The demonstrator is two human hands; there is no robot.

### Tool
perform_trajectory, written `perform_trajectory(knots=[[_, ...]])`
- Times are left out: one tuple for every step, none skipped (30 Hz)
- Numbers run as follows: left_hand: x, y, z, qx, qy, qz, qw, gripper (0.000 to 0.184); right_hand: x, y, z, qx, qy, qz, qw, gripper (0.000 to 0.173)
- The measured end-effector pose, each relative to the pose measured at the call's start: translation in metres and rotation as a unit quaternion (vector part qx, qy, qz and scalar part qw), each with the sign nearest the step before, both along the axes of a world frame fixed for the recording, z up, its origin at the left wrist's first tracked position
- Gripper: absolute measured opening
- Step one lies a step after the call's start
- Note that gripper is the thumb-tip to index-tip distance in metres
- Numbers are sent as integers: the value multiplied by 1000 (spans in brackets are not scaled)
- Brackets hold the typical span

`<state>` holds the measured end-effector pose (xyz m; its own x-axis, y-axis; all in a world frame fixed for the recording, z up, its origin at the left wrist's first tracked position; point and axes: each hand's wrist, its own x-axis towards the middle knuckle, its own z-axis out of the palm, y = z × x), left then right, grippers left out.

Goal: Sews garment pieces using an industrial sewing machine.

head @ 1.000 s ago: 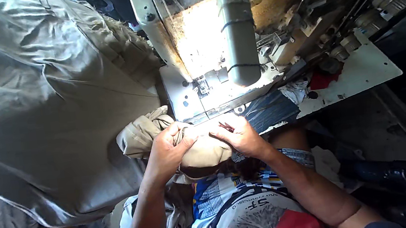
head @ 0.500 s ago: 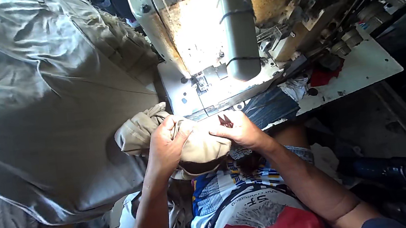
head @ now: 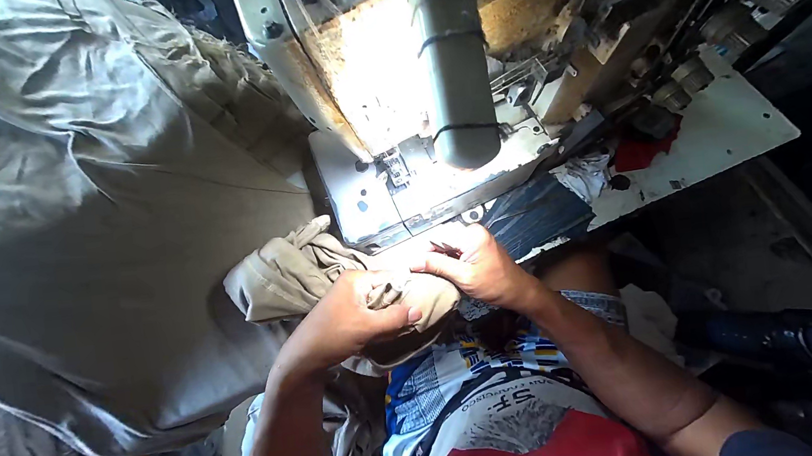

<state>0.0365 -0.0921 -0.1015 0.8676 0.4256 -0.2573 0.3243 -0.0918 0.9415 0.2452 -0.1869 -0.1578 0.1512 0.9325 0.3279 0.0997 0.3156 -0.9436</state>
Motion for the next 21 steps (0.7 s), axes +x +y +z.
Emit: perform_trajectory(knots=[[-2, 1, 1, -19, -9, -15, 1000, 10, 0, 0, -1, 5, -12, 1, 1000, 18], [-3, 2, 0, -31, -21, -24, 999, 10, 0, 0, -2, 7, -18, -2, 1000, 19], [-5, 2, 0, -33, -31, -22, 999, 10, 0, 1, -2, 6, -20, -7, 1000, 20], [-6, 2, 0, -28, -38, -4, 999, 11, 1, 1, -1, 1, -12, -7, 1000, 20], [-6, 1, 2, -15, -41, 21, 999, 13, 3, 2, 0, -10, 5, 1, 1000, 20], [-7, 0, 3, -2, -40, 49, 998, 15, 5, 1, 0, -21, 31, 19, 999, 17], [-8, -1, 6, 9, -38, 75, 996, 15, 7, 0, 1, -30, 60, 47, 997, 13], [-9, -2, 7, 17, -40, 94, 995, 16, 9, -1, 2, -34, 80, 78, 993, 11], [-10, -2, 8, 24, -43, 110, 993, 15, 10, -3, 3, -36, 87, 105, 990, 14], [-11, -2, 9, 27, -47, 120, 991, 14, 10, -6, 5, -39, 81, 126, 988, 20], [-12, -3, 11, 27, -50, 127, 990, 14, 9, -9, 8, -45, 66, 137, 987, 22], [-12, -4, 12, 26, -56, 134, 989, 14, 8, -12, 10, -52, 48, 138, 988, 21], [-14, -4, 14, 30, -65, 146, 987, 13, 7, -14, 12, -60, 26, 130, 989, 18], [-15, -5, 14, 43, -79, 165, 982, 12, 7, -15, 12, -64, 0, 113, 992, 16], [-17, -6, 15, 77, -90, 192, 974, 13, 7, -16, 13, -65, -34, 90, 993, 17], [-19, -7, 16, 136, -91, 226, 960, 15, 6, -17, 15, -66, -73, 65, 993, 19], [-20, -7, 17, 221, -75, 264, 936, 18, 6, -17, 19, -62, -106, 42, 991, 18], [-22, -7, 17, 307, -59, 294, 903, 25, 4, -18, 23, -54, -126, 22, 990, 17], [-26, -9, 17, 378, -55, 299, 875, 36, 2, -19, 27, -46, -133, 6, 990, 16], [-29, -13, 18, 431, -79, 295, 849, 44, 1, -19, 32, -43, -132, -5, 990, 12], [-31, -21, 17, 467, -134, 284, 826, 42, 1, -18, 37, -44, -123, -14, 991, 8]])
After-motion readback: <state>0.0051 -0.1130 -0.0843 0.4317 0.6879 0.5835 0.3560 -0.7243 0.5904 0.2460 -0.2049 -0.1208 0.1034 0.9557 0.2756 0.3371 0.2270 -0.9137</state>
